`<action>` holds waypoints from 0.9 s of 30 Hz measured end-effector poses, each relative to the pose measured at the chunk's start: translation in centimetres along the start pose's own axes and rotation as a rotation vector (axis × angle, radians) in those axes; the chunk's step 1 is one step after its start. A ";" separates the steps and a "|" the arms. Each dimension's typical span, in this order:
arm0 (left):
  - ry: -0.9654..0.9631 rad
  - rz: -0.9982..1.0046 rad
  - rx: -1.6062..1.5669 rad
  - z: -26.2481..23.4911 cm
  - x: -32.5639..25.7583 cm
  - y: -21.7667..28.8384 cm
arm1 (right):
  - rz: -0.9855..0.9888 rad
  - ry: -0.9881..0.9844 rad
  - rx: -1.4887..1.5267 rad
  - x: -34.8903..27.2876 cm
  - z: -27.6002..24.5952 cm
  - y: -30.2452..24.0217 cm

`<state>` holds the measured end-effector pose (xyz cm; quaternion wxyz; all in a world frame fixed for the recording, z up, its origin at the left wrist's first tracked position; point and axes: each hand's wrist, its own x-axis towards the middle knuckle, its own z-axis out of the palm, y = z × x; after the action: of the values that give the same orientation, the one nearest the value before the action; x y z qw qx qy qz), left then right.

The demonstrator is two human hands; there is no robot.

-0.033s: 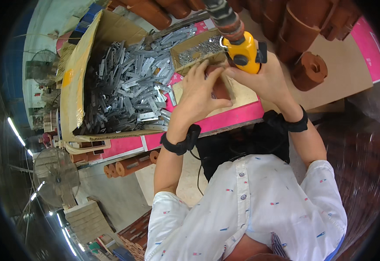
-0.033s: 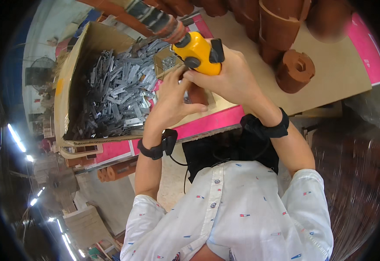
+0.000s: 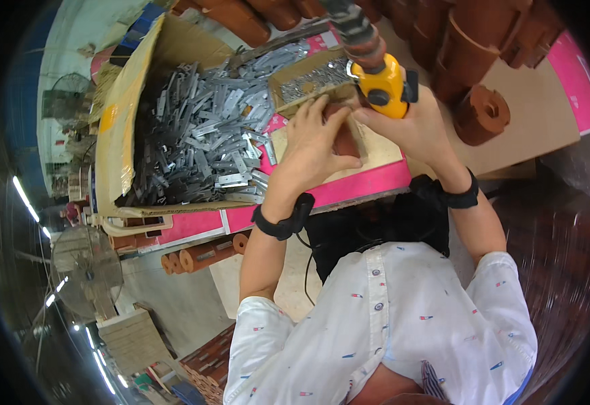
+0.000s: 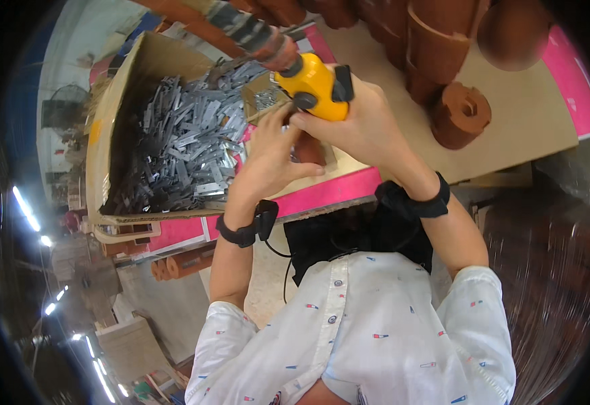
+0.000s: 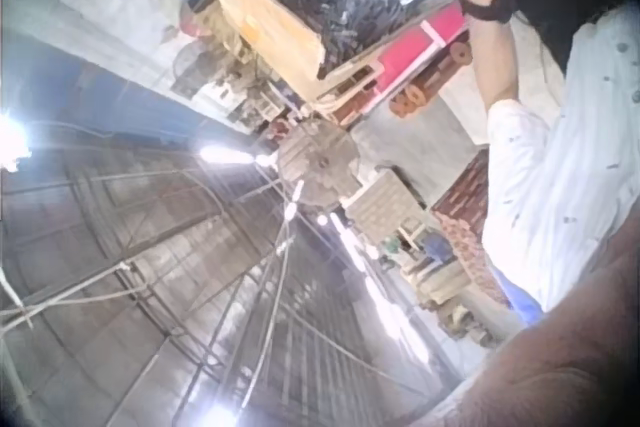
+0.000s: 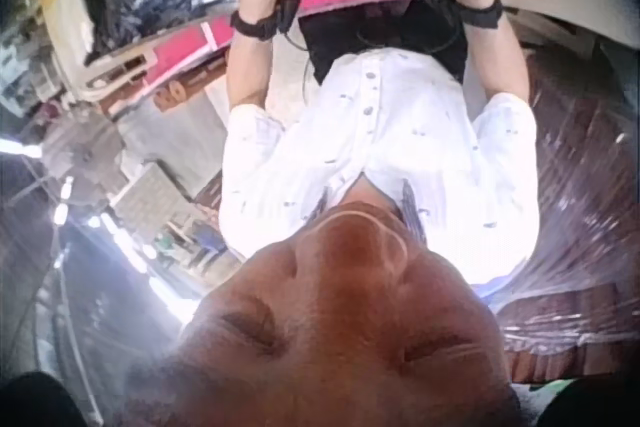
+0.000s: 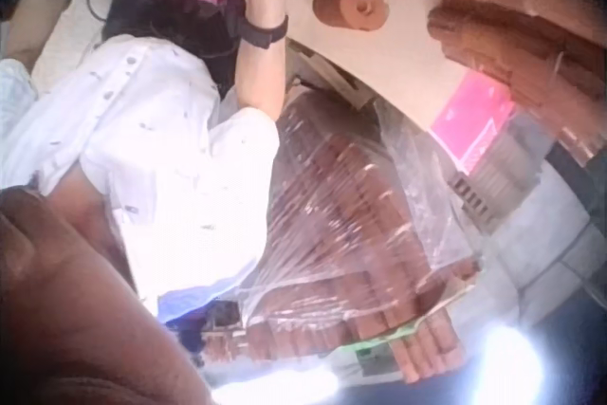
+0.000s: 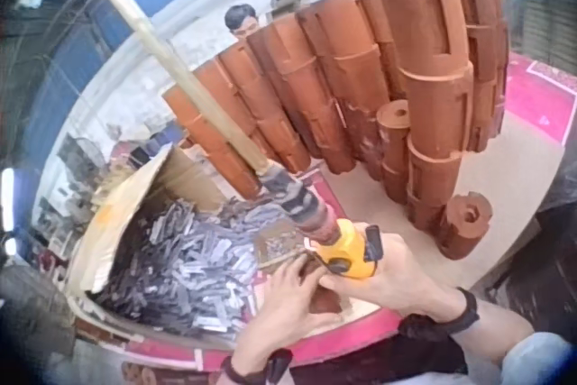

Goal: Using a power screwdriver to attach metal brackets to wooden cylindrical components.

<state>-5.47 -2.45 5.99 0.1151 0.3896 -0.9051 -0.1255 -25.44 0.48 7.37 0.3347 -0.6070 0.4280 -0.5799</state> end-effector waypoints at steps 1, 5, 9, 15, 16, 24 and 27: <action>0.026 -0.024 0.010 0.3 -0.2 -0.2 | -0.021 -0.029 0.008 0.0 0.3 -0.4; 0.079 -0.041 0.038 1.6 -2.1 -1.1 | 0.232 -0.052 0.072 -1.1 1.0 0.2; 0.075 -0.133 -0.045 2.4 -1.8 -0.2 | 0.275 -0.053 0.199 -2.4 -0.8 2.1; 0.264 -0.162 -0.098 3.0 -4.2 -0.4 | 0.082 -0.169 0.257 -2.2 -0.2 3.6; 0.314 -0.139 -0.077 2.9 -4.3 -0.4 | 0.066 -0.176 0.252 -2.1 -0.1 3.8; 0.450 -0.389 -0.714 -1.3 -13.0 2.6 | 0.096 -0.178 0.292 -1.8 -0.3 4.0; 0.452 -0.733 -0.877 -1.9 -20.9 1.9 | 0.090 -0.183 0.317 -1.5 -0.5 4.5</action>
<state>7.82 13.88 6.10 0.4031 0.6087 -0.5297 -0.4318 -26.45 0.05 2.72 0.4891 -0.5771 0.3257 -0.5671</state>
